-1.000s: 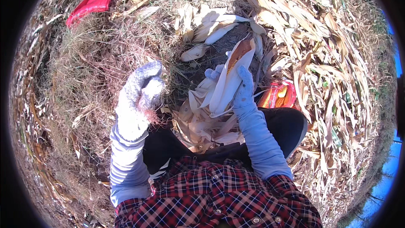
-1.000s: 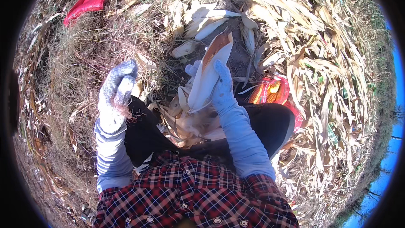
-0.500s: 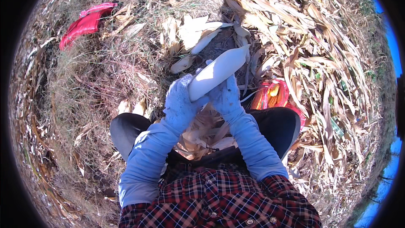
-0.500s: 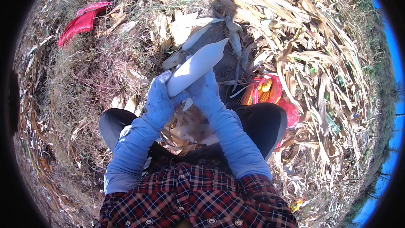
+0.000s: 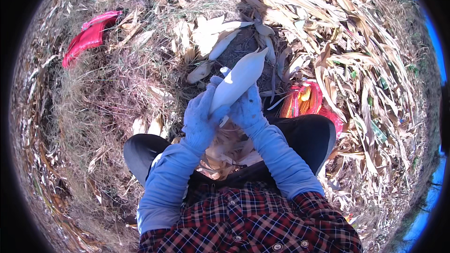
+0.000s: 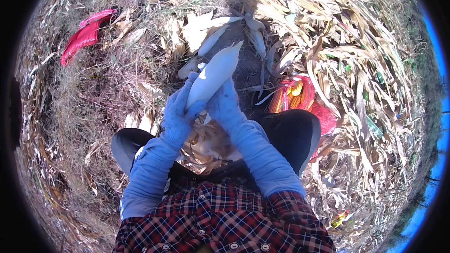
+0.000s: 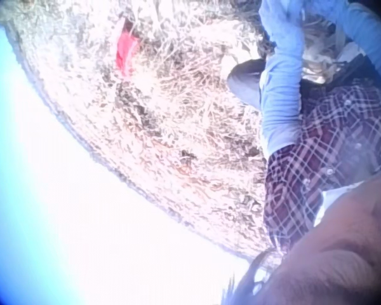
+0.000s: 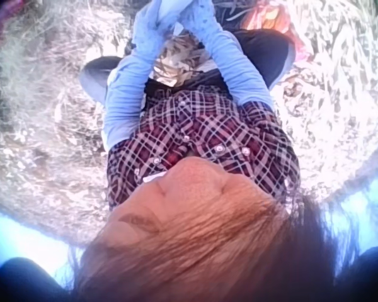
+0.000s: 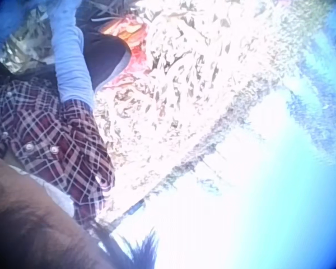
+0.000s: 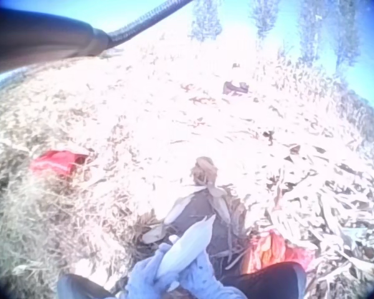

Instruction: The person sits on the ground and repeatedly shucks corn cobs by hand, removing the husks and silk. Each shucked cob is placed into a red mesh bag beside them.

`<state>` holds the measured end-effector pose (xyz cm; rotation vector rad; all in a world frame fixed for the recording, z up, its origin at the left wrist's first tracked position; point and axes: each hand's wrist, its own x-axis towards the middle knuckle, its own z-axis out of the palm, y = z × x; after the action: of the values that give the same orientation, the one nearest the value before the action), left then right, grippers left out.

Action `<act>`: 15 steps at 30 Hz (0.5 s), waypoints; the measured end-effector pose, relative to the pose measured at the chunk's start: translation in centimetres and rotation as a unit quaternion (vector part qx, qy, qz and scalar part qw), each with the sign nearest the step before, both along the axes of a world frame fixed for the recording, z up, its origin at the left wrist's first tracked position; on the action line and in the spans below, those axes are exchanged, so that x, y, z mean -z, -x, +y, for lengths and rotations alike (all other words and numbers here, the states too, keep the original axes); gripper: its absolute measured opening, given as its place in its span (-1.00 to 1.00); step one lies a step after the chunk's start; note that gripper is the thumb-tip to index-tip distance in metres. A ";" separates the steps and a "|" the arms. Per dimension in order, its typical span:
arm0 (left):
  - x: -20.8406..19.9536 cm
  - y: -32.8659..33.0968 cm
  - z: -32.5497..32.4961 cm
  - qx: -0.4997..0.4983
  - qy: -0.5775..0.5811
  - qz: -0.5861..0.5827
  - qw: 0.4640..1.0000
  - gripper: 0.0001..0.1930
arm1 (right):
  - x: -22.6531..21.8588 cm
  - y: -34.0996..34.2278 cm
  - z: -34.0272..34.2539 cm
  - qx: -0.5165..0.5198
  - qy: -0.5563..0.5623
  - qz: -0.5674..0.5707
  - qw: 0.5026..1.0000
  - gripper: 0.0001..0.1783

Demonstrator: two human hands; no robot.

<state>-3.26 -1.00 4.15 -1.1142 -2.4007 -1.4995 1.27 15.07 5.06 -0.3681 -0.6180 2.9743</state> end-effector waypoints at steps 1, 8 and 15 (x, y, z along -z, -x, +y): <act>-0.3 0.0 0.0 -0.003 0.004 -0.001 1.000 -0.32 | -0.3 -0.1 0.0 -0.003 0.003 0.003 1.000 -0.25; -1.4 -0.1 -0.1 -0.009 0.012 0.016 1.000 -0.48 | 0.9 0.1 0.1 -0.002 0.047 0.058 0.997 -0.35; 1.9 -1.2 0.0 -0.019 -0.254 -0.268 0.929 -0.61 | 1.2 0.0 -0.5 0.053 0.030 0.013 0.998 -0.44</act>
<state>-2.11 -1.01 2.30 -0.5910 -2.0528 -2.4709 1.23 14.61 3.89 -0.3538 -0.4909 2.8959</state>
